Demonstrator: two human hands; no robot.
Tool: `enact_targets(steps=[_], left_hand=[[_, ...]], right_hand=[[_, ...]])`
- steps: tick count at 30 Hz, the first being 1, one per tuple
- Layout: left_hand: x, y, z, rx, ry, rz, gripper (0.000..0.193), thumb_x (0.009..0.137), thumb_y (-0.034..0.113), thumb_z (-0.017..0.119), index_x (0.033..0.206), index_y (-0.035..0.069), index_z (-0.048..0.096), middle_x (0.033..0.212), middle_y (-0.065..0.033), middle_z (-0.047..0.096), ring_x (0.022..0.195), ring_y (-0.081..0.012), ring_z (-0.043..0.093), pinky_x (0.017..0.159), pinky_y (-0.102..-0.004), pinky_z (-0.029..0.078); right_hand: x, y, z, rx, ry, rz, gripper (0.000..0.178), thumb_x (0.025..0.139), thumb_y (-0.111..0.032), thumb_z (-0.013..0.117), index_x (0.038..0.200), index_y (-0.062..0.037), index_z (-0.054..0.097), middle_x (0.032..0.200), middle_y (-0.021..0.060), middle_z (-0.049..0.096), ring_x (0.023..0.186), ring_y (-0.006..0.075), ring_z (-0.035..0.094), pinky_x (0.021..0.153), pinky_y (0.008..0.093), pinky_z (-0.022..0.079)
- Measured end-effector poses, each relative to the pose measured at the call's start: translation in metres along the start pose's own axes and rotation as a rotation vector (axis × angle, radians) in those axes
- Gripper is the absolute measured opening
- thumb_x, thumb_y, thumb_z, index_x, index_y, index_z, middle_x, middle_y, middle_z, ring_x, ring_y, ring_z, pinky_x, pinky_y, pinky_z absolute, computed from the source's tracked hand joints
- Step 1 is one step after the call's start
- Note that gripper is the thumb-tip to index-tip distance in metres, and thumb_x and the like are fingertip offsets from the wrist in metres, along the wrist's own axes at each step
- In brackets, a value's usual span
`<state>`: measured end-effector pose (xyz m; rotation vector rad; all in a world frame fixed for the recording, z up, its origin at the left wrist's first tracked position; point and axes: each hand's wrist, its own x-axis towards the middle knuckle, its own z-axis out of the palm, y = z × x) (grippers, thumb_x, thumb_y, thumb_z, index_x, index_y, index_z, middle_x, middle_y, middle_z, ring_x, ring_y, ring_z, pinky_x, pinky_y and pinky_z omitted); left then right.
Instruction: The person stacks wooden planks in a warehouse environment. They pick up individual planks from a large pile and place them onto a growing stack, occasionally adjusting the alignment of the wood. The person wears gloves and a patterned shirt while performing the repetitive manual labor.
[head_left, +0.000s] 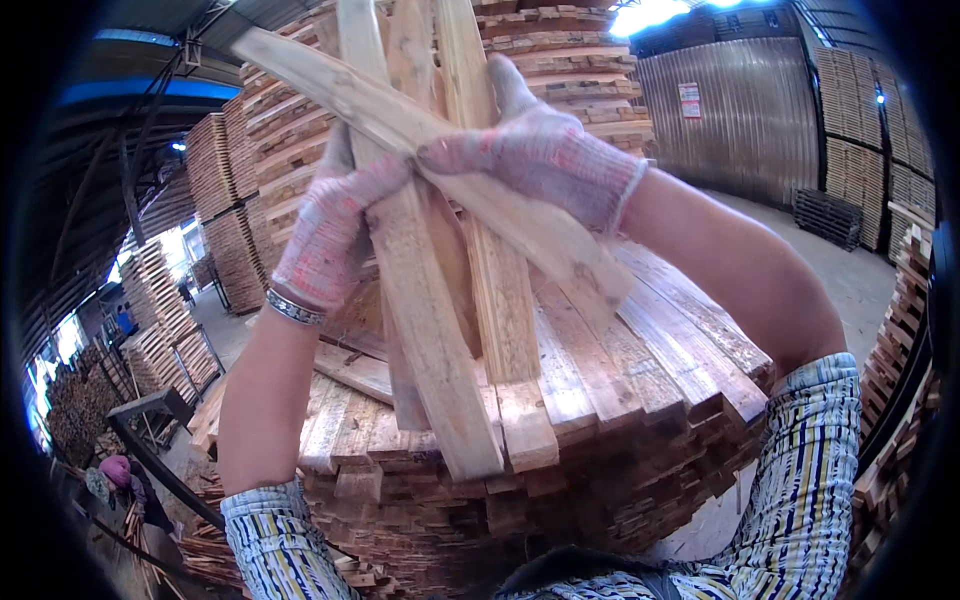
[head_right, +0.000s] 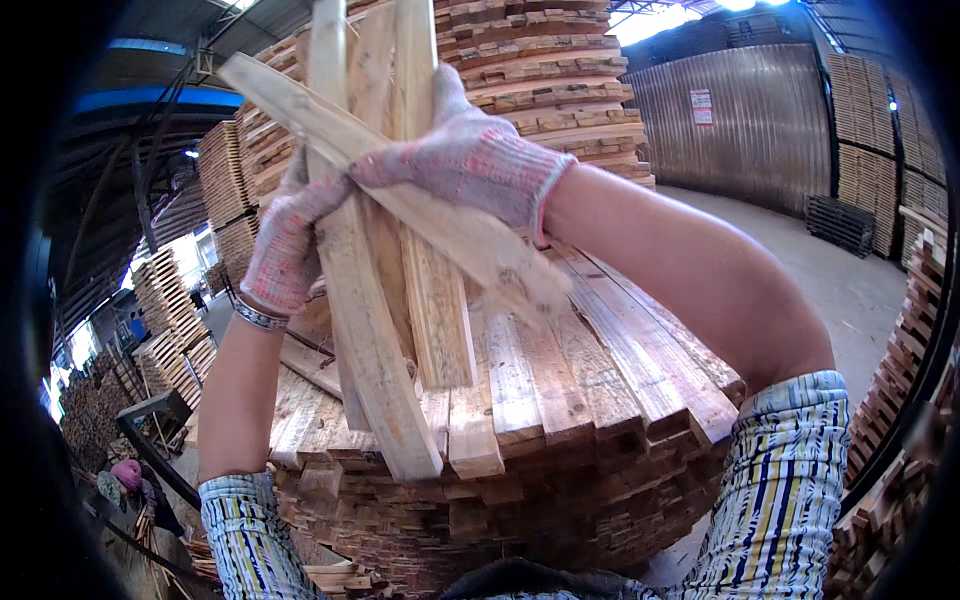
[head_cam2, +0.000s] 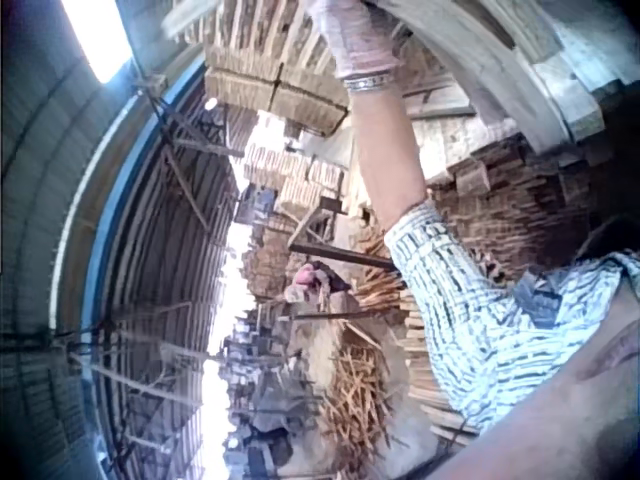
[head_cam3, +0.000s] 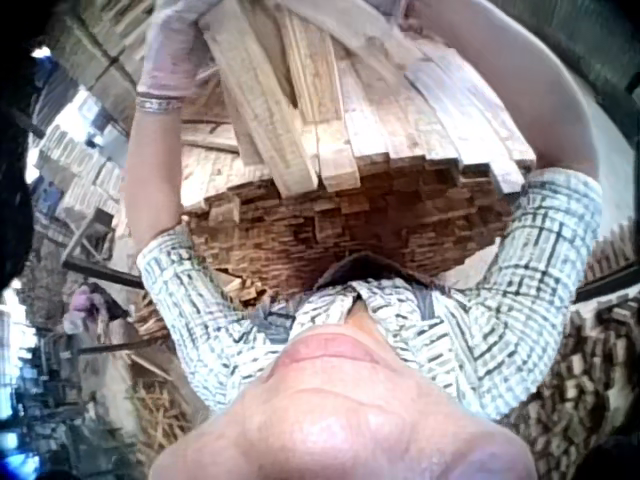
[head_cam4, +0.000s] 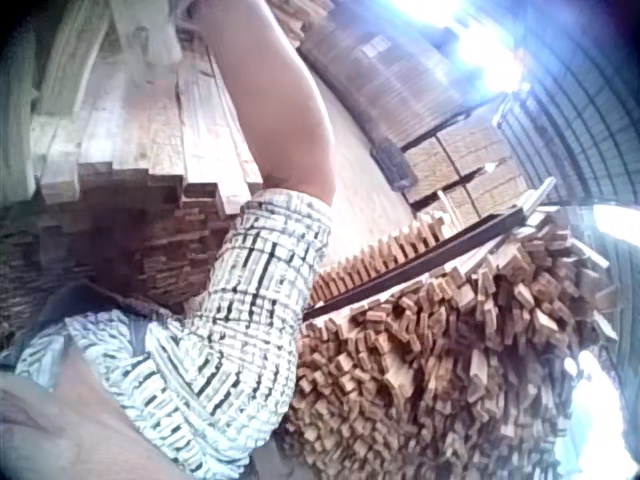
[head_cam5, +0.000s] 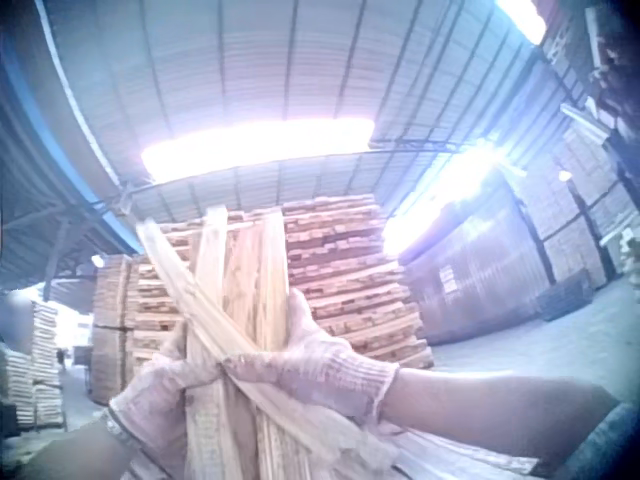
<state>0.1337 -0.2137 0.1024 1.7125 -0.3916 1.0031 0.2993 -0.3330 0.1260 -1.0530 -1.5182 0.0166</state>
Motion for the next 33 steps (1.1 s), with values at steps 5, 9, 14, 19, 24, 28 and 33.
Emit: enact_targets(steps=[5,9,14,19,24,28,33], left_hand=[[0.012,0.015,0.004,-0.175,0.017,-0.104,0.08,0.085,0.022,0.075,0.149,0.008,0.029,0.132,-0.0125,0.054,0.114,-0.0234,0.061,0.095,-0.0371,0.055],[-0.028,-0.027,0.004,-0.024,0.021,-0.204,0.07,0.09,0.033,0.07,0.145,0.006,0.036,0.126,-0.0118,0.058,0.11,-0.0221,0.063,0.093,-0.037,0.055],[-0.029,-0.038,0.006,-0.039,0.026,-0.286,0.071,0.09,0.043,0.07,0.142,0.004,0.04,0.124,-0.0107,0.06,0.111,-0.0209,0.061,0.096,-0.0385,0.053],[-0.04,-0.023,0.006,-0.239,0.052,-0.489,0.064,0.089,0.037,0.069,0.136,0.0,0.048,0.116,-0.0112,0.063,0.101,-0.0244,0.066,0.092,-0.0392,0.055],[-0.051,-0.045,-0.03,-0.217,0.141,-0.577,0.05,0.09,0.026,0.063,0.129,-0.003,0.053,0.112,-0.0156,0.065,0.099,-0.0261,0.067,0.09,-0.0387,0.057],[-0.051,-0.069,-0.054,-0.165,0.305,-0.664,0.042,0.092,0.03,0.058,0.121,0.0,0.057,0.101,-0.0179,0.07,0.085,-0.0298,0.071,0.075,-0.0429,0.062],[-0.05,-0.075,-0.047,-0.122,0.37,-0.736,0.035,0.091,0.023,0.056,0.118,0.001,0.057,0.101,-0.0162,0.069,0.086,-0.0288,0.07,0.073,-0.0396,0.061]], right_hand=[[0.005,-0.013,-0.002,-0.299,0.135,0.12,0.129,0.067,-0.052,0.086,0.154,0.0011,0.007,0.135,0.0256,0.052,0.122,0.0258,0.056,0.1,0.0349,0.049],[-0.034,0.047,0.014,-0.189,-0.059,0.277,0.139,0.063,-0.057,0.084,0.154,0.004,-0.001,0.131,0.0239,0.056,0.118,0.0283,0.059,0.098,0.0303,0.048],[-0.064,0.041,0.016,0.224,0.0,0.195,0.123,0.068,-0.042,0.089,0.15,0.0079,0.013,0.136,0.0229,0.052,0.124,0.0254,0.053,0.103,0.0312,0.045],[-0.074,0.019,0.001,0.226,-0.022,0.35,0.115,0.065,-0.042,0.091,0.144,0.0106,0.025,0.13,0.0196,0.056,0.117,0.0245,0.056,0.097,0.0329,0.048],[-0.079,0.025,-0.046,0.215,-0.066,0.318,0.09,0.068,-0.042,0.088,0.13,0.0083,0.045,0.114,0.016,0.059,0.096,0.0218,0.059,0.083,0.0316,0.052],[-0.079,-0.053,-0.102,-0.164,-0.281,0.484,0.084,0.077,-0.042,0.078,0.14,-0.0011,0.042,0.124,0.0182,0.057,0.109,0.0284,0.058,0.094,0.0387,0.048],[-0.091,-0.06,-0.12,-1.33,-0.371,0.501,0.069,0.075,-0.037,0.078,0.123,0.0025,0.048,0.095,0.016,0.068,0.085,0.0253,0.068,0.074,0.0355,0.058]])
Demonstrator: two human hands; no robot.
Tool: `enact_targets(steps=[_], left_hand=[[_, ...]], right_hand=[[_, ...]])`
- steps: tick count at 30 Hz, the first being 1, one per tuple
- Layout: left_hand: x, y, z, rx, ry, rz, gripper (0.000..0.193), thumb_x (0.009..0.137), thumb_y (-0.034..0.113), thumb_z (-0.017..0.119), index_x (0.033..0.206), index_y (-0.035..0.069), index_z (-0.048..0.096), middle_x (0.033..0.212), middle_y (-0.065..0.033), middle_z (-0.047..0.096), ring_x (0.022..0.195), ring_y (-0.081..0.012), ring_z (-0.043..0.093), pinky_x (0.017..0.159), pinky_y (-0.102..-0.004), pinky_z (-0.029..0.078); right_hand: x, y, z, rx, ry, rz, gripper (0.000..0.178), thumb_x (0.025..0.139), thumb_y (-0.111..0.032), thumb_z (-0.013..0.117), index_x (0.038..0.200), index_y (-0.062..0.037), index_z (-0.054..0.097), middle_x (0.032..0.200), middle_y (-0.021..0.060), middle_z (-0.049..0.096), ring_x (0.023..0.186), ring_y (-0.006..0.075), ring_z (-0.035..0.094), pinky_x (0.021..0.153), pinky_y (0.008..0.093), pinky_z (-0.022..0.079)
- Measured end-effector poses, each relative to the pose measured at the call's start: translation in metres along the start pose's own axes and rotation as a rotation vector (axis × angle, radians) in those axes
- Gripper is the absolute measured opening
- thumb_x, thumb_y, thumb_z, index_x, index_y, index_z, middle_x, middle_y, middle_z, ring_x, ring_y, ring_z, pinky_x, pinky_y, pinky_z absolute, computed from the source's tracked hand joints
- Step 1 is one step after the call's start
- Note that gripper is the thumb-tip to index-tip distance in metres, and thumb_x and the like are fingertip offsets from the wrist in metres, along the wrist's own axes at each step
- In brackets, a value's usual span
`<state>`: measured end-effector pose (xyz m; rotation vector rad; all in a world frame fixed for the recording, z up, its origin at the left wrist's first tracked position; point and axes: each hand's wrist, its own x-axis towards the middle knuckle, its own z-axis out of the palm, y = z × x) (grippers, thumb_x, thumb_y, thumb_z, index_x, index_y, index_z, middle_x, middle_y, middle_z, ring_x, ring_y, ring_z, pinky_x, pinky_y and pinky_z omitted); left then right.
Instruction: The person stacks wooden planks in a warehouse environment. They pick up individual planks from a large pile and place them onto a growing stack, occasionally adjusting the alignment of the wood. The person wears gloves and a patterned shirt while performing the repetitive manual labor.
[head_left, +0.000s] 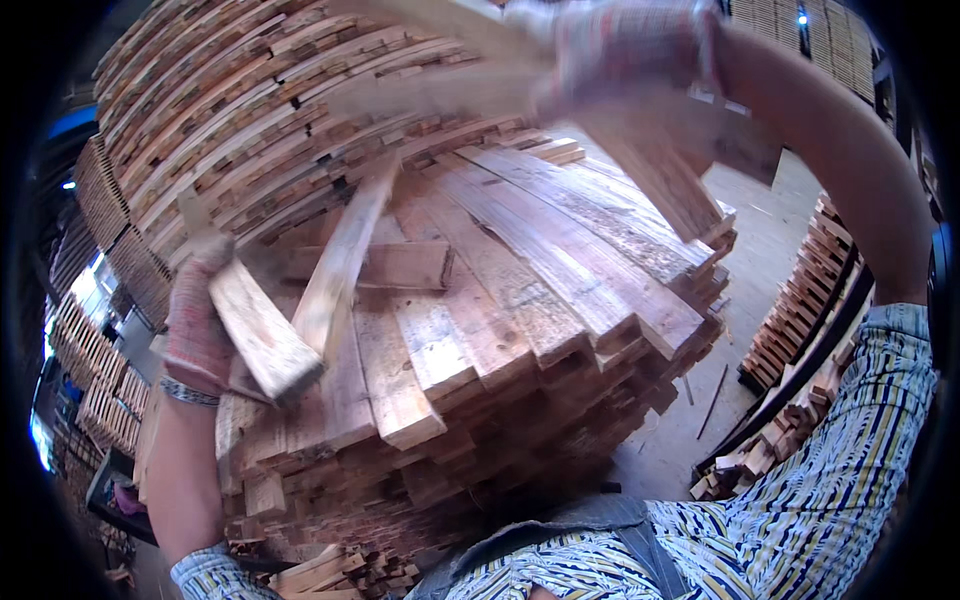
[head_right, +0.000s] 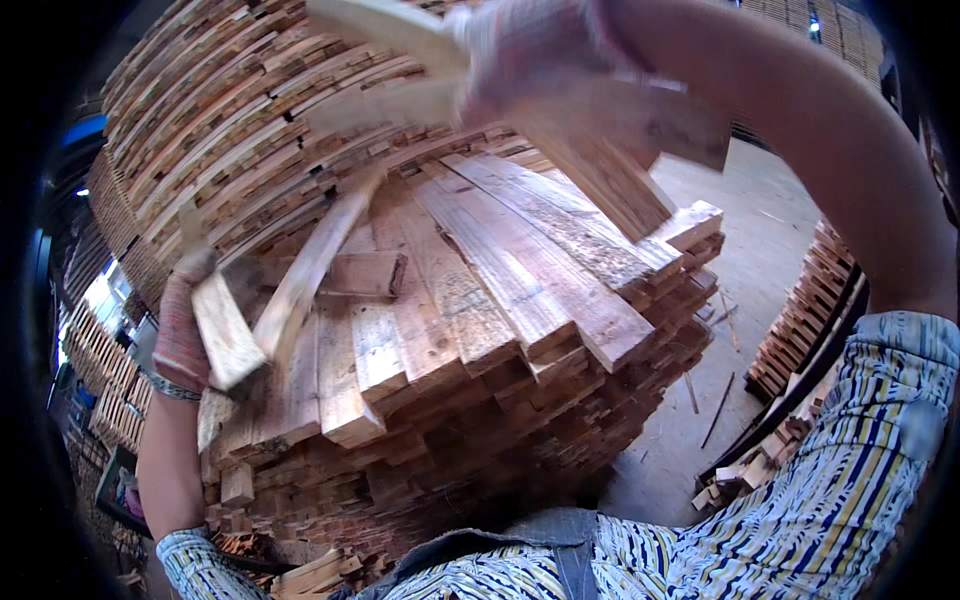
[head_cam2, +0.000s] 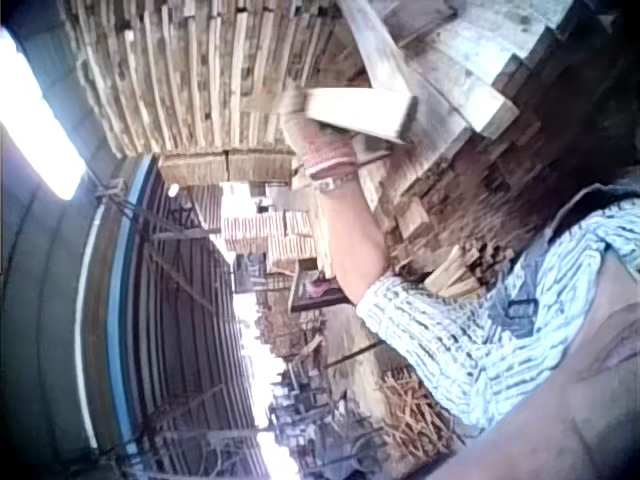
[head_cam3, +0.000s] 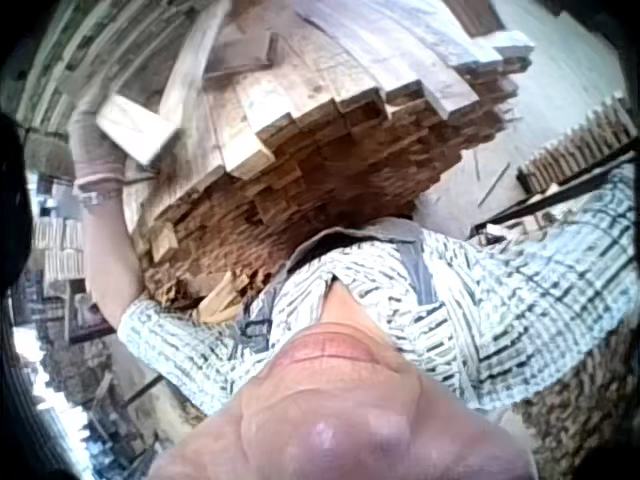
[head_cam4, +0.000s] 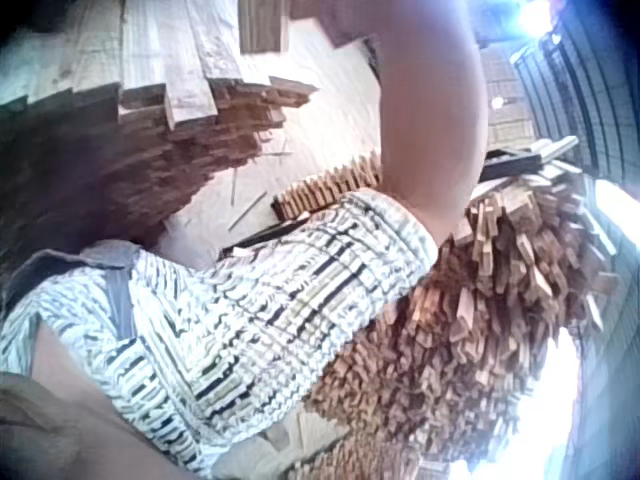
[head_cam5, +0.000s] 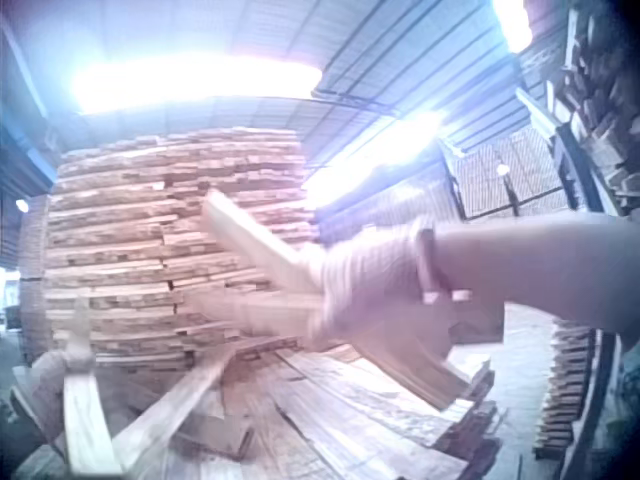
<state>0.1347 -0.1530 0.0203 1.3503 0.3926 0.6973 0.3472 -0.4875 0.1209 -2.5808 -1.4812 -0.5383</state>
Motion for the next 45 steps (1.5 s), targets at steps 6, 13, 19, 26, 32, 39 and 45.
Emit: enact_targets(steps=[6,13,19,26,32,39,45], left_hand=[[-0.001,-0.027,-0.003,0.055,0.119,-0.132,0.031,0.09,0.024,0.058,0.11,0.001,0.059,0.101,-0.016,0.069,0.087,-0.0297,0.069,0.076,-0.0424,0.06],[-0.004,-0.03,0.012,-0.043,0.067,-0.072,0.028,0.088,0.024,0.06,0.103,0.0,0.063,0.097,-0.0148,0.067,0.082,-0.0283,0.067,0.071,-0.0416,0.061],[-0.005,-0.037,0.023,-0.027,0.092,-0.092,0.026,0.09,0.021,0.057,0.104,0.001,0.062,0.096,-0.0137,0.068,0.084,-0.0283,0.068,0.075,-0.0395,0.061],[-0.002,-0.035,0.026,-0.035,0.086,-0.111,0.027,0.091,0.021,0.054,0.105,0.001,0.062,0.096,-0.0133,0.069,0.083,-0.0264,0.07,0.078,-0.0395,0.06],[0.0,-0.037,0.033,-0.049,0.147,-0.088,0.026,0.09,0.022,0.057,0.106,0.002,0.062,0.096,-0.0102,0.067,0.083,-0.0236,0.067,0.077,-0.0355,0.058],[-0.011,-0.025,0.02,0.19,0.227,0.024,0.025,0.091,0.027,0.058,0.099,0.004,0.064,0.082,-0.0057,0.066,0.068,-0.0184,0.064,0.064,-0.0312,0.056],[-0.008,-0.032,0.03,0.006,0.181,-0.081,0.028,0.093,0.029,0.058,0.101,0.003,0.06,0.082,-0.007,0.063,0.067,-0.0174,0.061,0.06,-0.0318,0.056]], right_hand=[[0.008,-0.005,0.093,-0.139,-0.567,0.1,0.076,0.09,-0.037,0.055,0.15,0.0014,0.029,0.107,0.0255,0.067,0.097,0.0317,0.067,0.088,0.042,0.052],[0.027,0.024,0.103,0.169,-0.3,0.122,0.07,0.082,-0.044,0.064,0.134,0.0011,0.055,0.122,0.0198,0.065,0.112,0.032,0.062,0.095,0.0396,0.049],[-0.006,0.141,0.09,0.783,-0.289,0.299,0.064,0.09,-0.046,0.062,0.132,0.0023,0.057,0.118,0.0156,0.067,0.111,0.0221,0.062,0.097,0.0343,0.049],[0.004,0.176,0.182,1.231,-0.352,0.569,0.056,0.095,-0.049,0.059,0.125,-0.0023,0.058,0.106,0.0139,0.068,0.085,0.0187,0.07,0.077,0.034,0.059],[0.027,0.162,0.165,0.72,-0.319,0.347,0.062,0.091,-0.047,0.059,0.128,0.0024,0.056,0.113,0.017,0.067,0.096,0.0235,0.068,0.087,0.0372,0.055],[0.037,0.177,0.145,0.607,-0.375,0.223,0.069,0.087,-0.031,0.061,0.148,-0.0067,0.041,0.111,0.0129,0.067,0.089,0.019,0.066,0.079,0.033,0.056],[0.021,0.157,0.16,0.533,-0.503,0.305,0.088,0.095,-0.074,0.028,0.147,-0.0037,0.041,0.143,0.0184,0.051,0.13,0.0285,0.05,0.112,0.0396,0.032]])
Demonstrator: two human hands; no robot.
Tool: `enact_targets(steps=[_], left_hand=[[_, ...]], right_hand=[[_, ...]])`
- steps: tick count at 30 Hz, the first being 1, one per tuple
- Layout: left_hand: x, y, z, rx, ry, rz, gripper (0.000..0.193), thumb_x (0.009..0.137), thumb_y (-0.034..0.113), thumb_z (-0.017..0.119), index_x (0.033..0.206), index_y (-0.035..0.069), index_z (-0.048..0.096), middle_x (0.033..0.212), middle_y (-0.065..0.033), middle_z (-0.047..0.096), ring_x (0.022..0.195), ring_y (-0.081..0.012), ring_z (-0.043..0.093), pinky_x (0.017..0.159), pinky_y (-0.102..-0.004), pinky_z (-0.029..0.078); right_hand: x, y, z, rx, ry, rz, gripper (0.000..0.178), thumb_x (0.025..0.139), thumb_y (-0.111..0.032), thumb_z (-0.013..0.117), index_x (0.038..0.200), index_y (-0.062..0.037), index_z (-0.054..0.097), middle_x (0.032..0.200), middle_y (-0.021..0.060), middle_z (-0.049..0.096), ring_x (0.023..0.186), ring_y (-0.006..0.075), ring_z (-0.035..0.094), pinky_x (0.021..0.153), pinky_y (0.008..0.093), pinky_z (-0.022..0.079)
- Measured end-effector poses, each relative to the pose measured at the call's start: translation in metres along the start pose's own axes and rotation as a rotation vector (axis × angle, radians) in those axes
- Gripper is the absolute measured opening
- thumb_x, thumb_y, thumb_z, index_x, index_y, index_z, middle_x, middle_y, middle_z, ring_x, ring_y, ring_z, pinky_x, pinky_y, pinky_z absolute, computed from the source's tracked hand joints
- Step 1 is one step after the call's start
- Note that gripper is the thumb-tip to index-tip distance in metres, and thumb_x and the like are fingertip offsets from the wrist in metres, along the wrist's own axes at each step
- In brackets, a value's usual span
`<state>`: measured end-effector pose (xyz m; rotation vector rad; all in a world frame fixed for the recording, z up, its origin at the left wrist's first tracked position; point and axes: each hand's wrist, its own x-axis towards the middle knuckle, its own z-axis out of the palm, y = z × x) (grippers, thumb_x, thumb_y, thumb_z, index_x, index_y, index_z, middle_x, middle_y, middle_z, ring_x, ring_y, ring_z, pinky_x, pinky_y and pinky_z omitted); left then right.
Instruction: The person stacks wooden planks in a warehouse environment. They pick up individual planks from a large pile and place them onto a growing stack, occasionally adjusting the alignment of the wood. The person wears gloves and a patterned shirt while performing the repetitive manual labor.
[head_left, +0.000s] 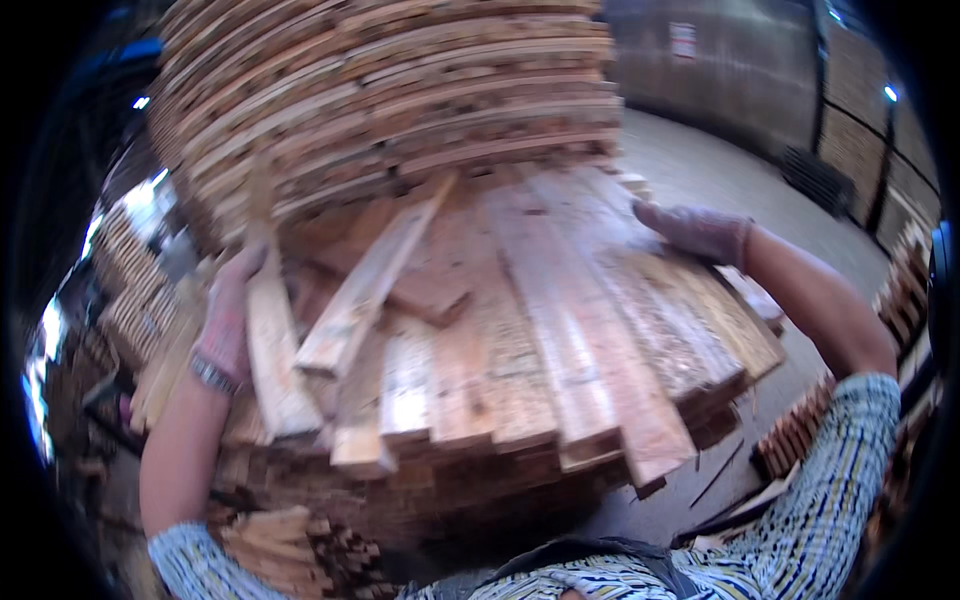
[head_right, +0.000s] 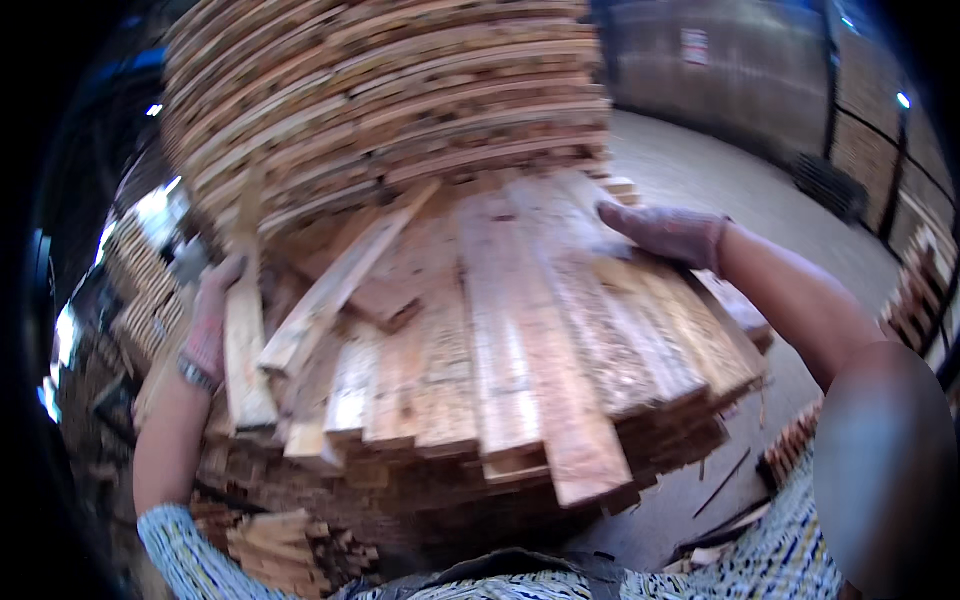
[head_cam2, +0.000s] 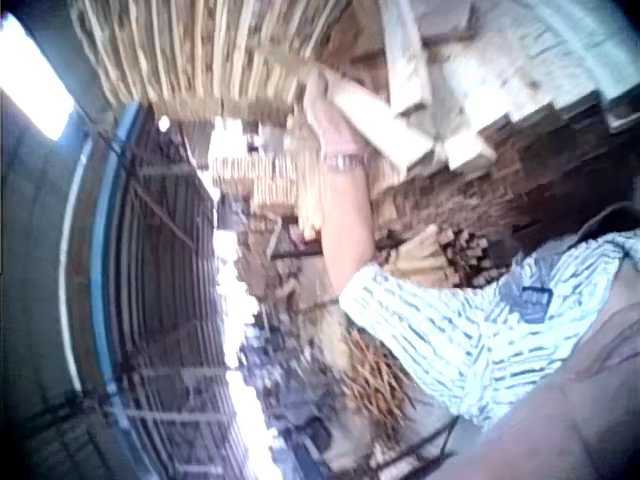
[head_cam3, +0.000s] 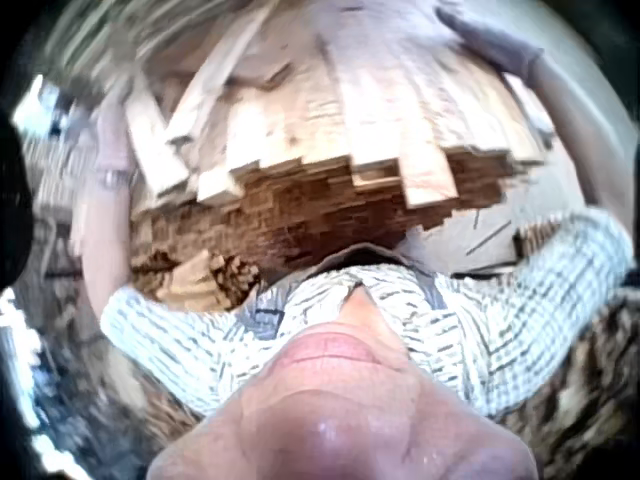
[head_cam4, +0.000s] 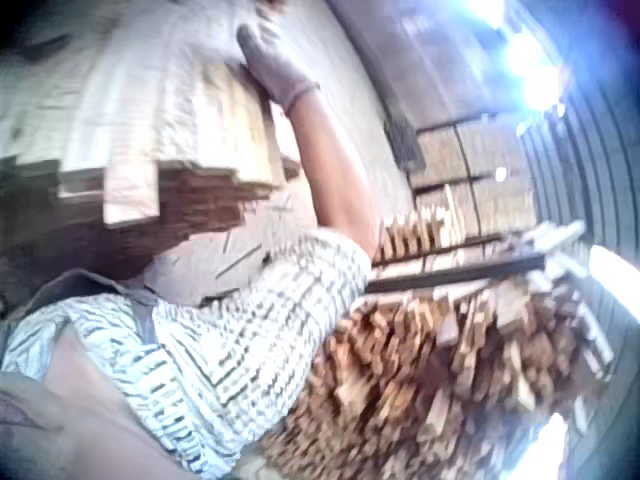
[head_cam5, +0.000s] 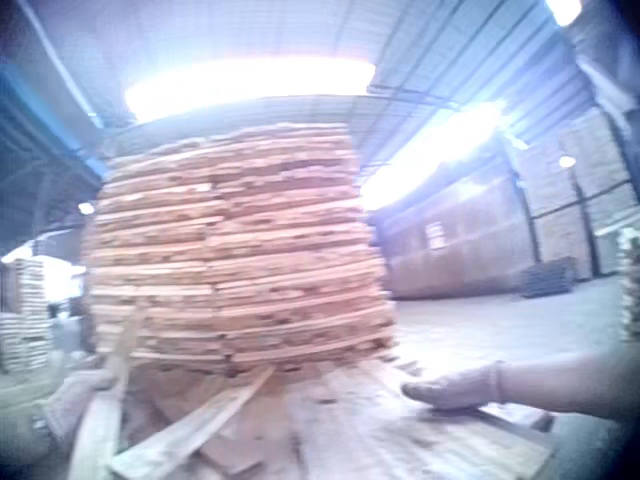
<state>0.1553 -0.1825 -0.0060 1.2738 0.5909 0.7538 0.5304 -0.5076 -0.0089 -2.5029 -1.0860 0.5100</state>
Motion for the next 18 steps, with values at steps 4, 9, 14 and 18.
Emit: enact_targets(steps=[4,9,14,18], left_hand=[[-0.001,0.005,-0.003,-0.115,-0.004,0.035,0.027,0.096,0.031,0.058,0.104,0.005,0.056,0.082,-0.0083,0.06,0.066,-0.0179,0.06,0.063,-0.0376,0.06],[-0.009,0.01,-0.005,-0.294,0.102,0.035,0.026,0.097,0.03,0.056,0.105,0.005,0.053,0.083,-0.0123,0.061,0.067,-0.0212,0.062,0.061,-0.0363,0.06],[-0.005,-0.002,-0.004,-0.328,-0.002,0.171,0.032,0.094,0.034,0.056,0.102,0.004,0.048,0.074,-0.0129,0.058,0.06,-0.0243,0.06,0.055,-0.0368,0.054],[-0.01,-0.01,0.012,-0.401,0.092,0.282,0.029,0.097,0.032,0.056,0.102,0.005,0.047,0.072,-0.0091,0.059,0.057,-0.0226,0.062,0.051,-0.0364,0.055]], right_hand=[[0.015,-0.02,-0.001,-0.504,0.18,-0.05,0.087,0.093,-0.07,0.039,0.142,0.0015,0.044,0.136,0.0281,0.054,0.129,0.0378,0.051,0.109,0.0425,0.038],[0.011,-0.204,0.037,-0.086,0.149,-0.3,0.069,0.095,-0.061,0.049,0.13,-0.002,0.054,0.078,0.0079,0.063,0.063,0.0155,0.06,0.067,0.0372,0.053],[0.028,-0.292,0.091,-0.073,-0.022,-0.36,0.061,0.095,-0.055,0.053,0.123,-0.0015,0.06,0.078,0.0086,0.063,0.069,0.018,0.062,0.067,0.0369,0.053],[0.062,-0.267,0.095,-0.092,0.011,-0.438,0.055,0.086,-0.04,0.065,0.123,0.0009,0.062,0.101,0.0134,0.068,0.089,0.0193,0.064,0.08,0.0344,0.051]])
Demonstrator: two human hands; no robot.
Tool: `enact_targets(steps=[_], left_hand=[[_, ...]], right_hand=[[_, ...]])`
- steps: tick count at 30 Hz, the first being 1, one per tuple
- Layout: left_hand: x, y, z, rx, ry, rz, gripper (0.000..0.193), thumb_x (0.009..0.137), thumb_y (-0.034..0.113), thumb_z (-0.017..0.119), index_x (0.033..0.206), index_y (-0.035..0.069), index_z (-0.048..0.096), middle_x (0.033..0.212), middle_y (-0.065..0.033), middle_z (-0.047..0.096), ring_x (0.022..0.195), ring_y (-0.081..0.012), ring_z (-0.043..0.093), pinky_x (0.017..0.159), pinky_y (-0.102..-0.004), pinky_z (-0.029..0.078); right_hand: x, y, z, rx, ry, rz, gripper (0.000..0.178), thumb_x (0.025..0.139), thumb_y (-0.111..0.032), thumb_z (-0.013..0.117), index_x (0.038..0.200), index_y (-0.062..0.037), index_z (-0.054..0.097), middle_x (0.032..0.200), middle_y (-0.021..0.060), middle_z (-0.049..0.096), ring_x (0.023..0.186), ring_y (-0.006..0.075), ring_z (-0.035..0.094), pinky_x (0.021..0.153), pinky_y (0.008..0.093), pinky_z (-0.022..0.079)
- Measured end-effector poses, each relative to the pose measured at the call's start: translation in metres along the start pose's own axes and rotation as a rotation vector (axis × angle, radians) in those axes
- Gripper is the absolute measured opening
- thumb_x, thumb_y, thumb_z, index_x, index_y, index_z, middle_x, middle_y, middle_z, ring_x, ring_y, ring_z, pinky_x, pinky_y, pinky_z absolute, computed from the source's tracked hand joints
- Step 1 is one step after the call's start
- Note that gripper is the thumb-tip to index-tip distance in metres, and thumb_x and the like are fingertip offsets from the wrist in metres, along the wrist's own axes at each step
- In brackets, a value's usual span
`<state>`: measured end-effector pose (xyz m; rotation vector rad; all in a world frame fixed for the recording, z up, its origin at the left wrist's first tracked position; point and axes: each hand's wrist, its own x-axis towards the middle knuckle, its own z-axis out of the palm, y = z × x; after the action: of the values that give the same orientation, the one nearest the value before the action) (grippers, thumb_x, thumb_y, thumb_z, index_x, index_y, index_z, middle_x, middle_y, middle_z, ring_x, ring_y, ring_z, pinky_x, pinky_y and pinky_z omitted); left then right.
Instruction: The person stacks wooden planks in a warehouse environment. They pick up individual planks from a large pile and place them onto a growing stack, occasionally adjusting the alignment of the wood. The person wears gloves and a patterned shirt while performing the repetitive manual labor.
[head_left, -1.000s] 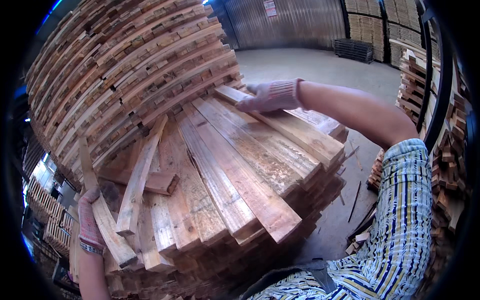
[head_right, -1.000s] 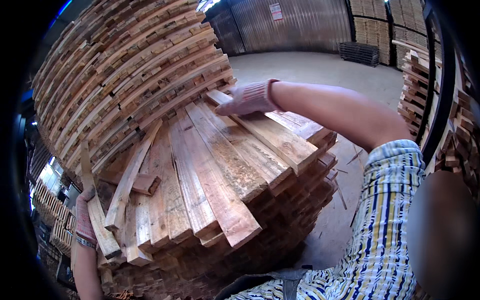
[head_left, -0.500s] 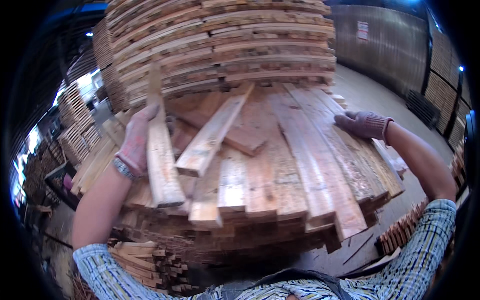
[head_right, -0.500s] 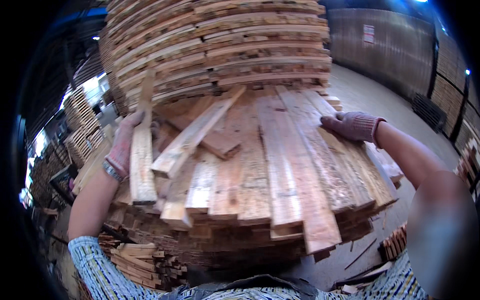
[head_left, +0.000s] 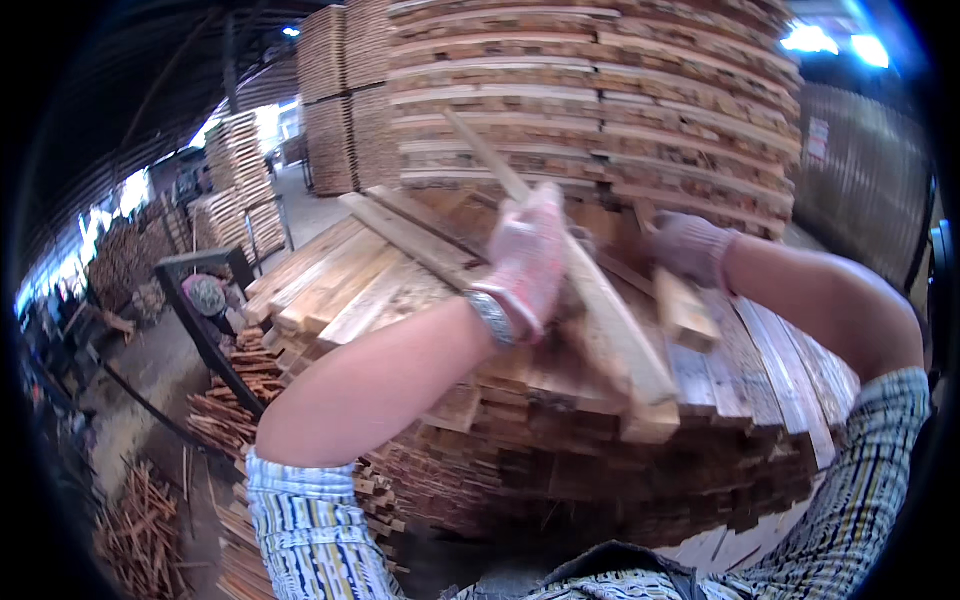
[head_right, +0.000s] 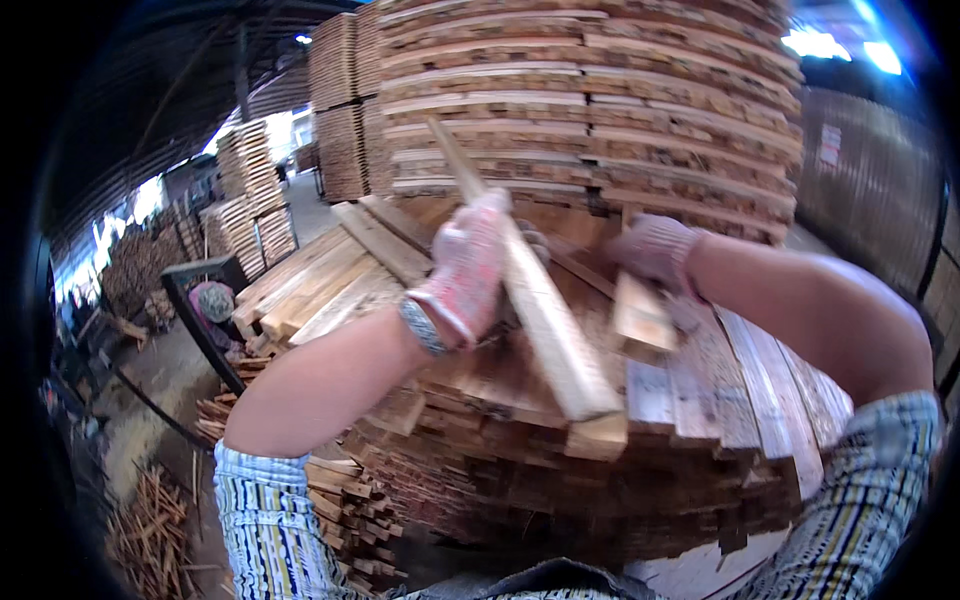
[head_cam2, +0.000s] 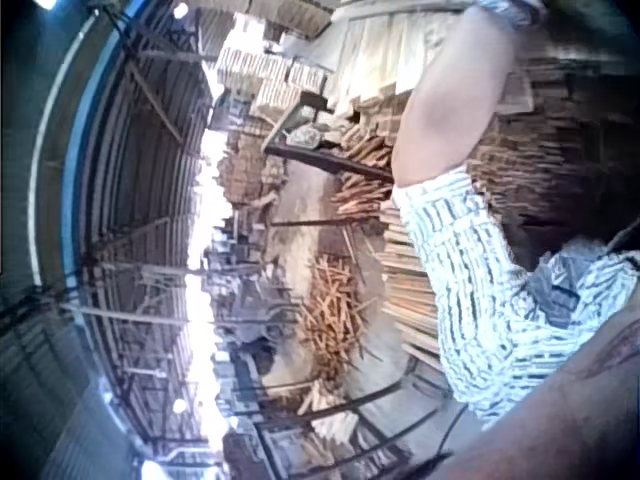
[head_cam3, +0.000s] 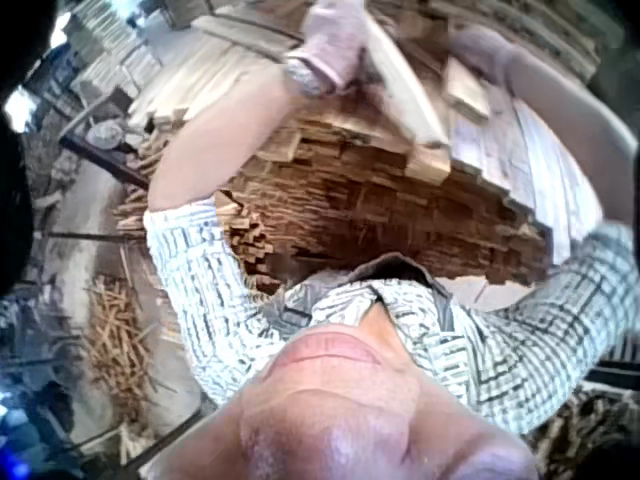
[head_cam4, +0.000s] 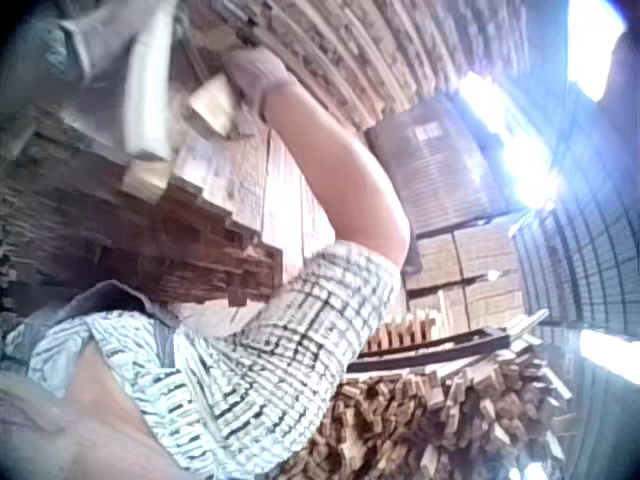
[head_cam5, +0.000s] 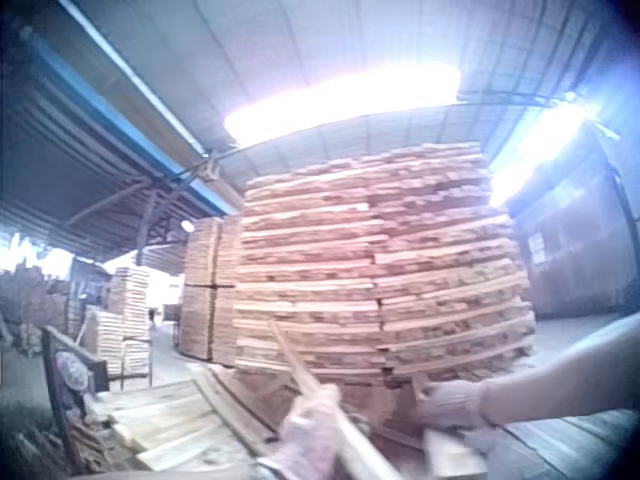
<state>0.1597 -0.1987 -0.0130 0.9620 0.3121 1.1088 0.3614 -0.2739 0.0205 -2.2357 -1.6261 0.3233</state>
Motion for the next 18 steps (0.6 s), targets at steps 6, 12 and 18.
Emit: enact_targets(steps=[6,12,18], left_hand=[[0.028,-0.035,-0.003,0.524,0.29,0.225,0.043,0.097,0.036,0.056,0.119,0.004,0.037,0.081,-0.0123,0.059,0.065,-0.0239,0.063,0.059,-0.035,0.053],[-0.002,-0.004,-0.003,0.43,0.032,0.113,0.065,0.097,0.051,0.048,0.131,-0.004,0.037,0.103,-0.0189,0.063,0.088,-0.026,0.065,0.08,-0.0356,0.051],[0.015,-0.013,-0.016,0.305,-0.085,0.122,0.034,0.097,0.042,0.054,0.103,0.008,0.055,0.087,-0.0053,0.059,0.081,-0.0154,0.059,0.072,-0.0329,0.049]], right_hand=[[0.0,-0.041,-0.006,0.213,0.049,-0.094,0.069,0.079,-0.034,0.069,0.141,-0.0095,0.052,0.119,0.014,0.067,0.103,0.0208,0.064,0.094,0.0325,0.049],[0.027,-0.07,0.022,-0.55,-0.141,-0.222,0.073,0.083,-0.035,0.066,0.149,-0.0196,0.039,0.116,0.0198,0.067,0.096,0.0356,0.068,0.086,0.0434,0.054],[0.041,-0.033,0.03,-0.397,0.172,-0.349,0.074,0.084,-0.047,0.065,0.148,-0.0179,0.042,0.13,0.0165,0.062,0.114,0.0315,0.061,0.098,0.0413,0.046]])
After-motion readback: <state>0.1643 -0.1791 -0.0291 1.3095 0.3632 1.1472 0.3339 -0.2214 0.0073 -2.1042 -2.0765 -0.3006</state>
